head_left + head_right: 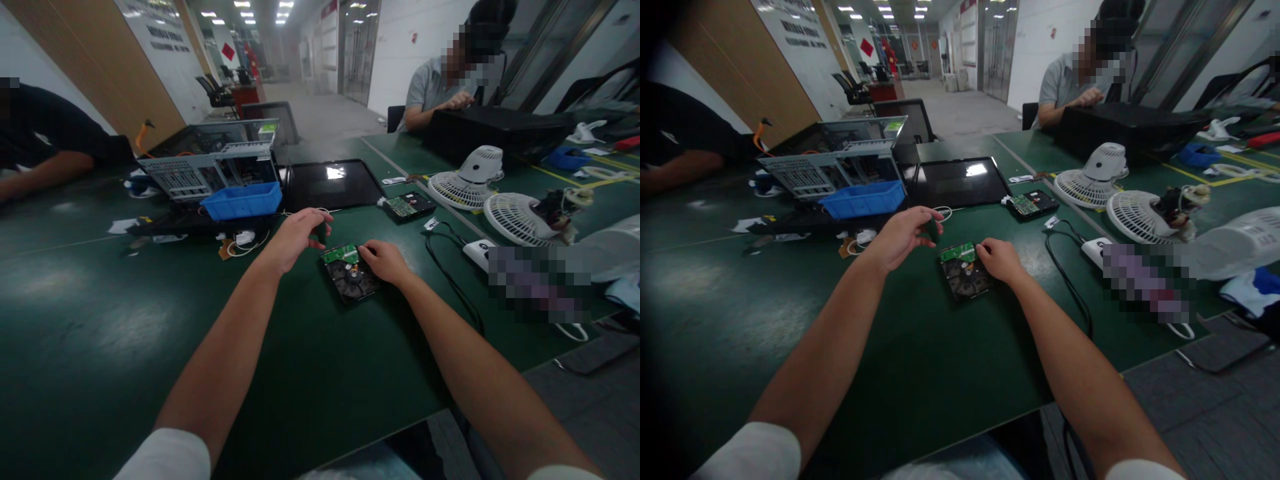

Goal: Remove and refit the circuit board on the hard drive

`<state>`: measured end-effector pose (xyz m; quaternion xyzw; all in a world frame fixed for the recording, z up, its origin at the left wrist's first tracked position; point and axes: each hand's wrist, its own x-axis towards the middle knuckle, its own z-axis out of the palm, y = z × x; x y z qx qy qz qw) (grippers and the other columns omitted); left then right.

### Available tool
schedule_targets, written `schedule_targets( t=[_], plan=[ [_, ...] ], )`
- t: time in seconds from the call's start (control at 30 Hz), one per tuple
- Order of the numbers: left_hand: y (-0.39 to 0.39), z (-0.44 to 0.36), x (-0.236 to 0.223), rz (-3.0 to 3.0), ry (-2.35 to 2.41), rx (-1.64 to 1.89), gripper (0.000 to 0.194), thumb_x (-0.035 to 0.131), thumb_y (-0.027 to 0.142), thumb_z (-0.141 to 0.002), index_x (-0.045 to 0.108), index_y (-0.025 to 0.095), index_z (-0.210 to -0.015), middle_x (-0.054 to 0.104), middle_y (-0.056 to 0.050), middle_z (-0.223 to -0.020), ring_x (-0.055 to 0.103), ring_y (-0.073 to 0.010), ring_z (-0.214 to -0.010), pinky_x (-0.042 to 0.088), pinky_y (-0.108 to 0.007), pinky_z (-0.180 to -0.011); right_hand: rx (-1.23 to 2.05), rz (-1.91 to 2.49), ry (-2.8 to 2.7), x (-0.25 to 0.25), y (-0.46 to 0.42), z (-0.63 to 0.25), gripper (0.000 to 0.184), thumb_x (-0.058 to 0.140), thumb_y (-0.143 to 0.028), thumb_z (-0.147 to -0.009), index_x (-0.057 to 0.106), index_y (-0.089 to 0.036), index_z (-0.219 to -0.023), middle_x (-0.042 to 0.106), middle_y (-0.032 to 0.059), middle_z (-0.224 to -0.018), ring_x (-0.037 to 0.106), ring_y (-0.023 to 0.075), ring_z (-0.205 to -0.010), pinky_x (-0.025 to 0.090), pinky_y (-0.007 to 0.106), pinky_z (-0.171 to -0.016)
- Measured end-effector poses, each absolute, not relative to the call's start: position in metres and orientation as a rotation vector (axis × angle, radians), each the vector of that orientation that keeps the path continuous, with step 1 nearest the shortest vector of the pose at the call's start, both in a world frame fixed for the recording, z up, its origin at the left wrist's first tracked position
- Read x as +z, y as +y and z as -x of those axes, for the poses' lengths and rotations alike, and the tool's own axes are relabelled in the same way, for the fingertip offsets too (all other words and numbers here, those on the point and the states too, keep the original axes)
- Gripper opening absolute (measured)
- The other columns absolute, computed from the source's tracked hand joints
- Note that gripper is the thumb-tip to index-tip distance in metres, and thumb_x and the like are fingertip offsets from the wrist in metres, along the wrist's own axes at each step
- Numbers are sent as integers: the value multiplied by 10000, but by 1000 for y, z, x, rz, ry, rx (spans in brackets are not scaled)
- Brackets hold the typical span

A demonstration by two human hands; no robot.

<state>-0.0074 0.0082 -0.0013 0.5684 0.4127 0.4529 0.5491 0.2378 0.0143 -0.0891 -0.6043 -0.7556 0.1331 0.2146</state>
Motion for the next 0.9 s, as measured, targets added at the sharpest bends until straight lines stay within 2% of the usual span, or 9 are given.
schedule_targets(
  t=[0.33, 0.57, 0.9],
  plan=[
    [4, 6, 2, -1141, 926, 1091, 228, 635, 336, -838, 668, 150, -965, 713, -118, -905, 681, -249, -903, 558, -315, -644, 361, 1658, -2089, -91, 15, -239, 322, 519, -410, -1021, 743, -218, -893, 766, 55, -875, 632, 184, -747, 335, 289, -658],
    [4, 8, 3, -1199, 905, 1090, 203, 640, 312, -832, 721, 134, -886, 676, -110, -970, 641, -217, -917, 558, -290, -653, 376, 1666, -2087, -91, 15, -238, 325, 518, -404, -1023, 750, -219, -892, 769, 54, -878, 634, 184, -747, 340, 290, -656],
    [4, 8, 2, -1145, 812, 1069, 179, 614, 278, -866, 704, 151, -954, 681, -93, -905, 663, -221, -901, 591, -331, -705, 390, 1677, -2081, -88, 13, -238, 319, 526, -410, -1018, 746, -217, -892, 768, 51, -872, 632, 183, -751, 341, 290, -655]
  ],
)
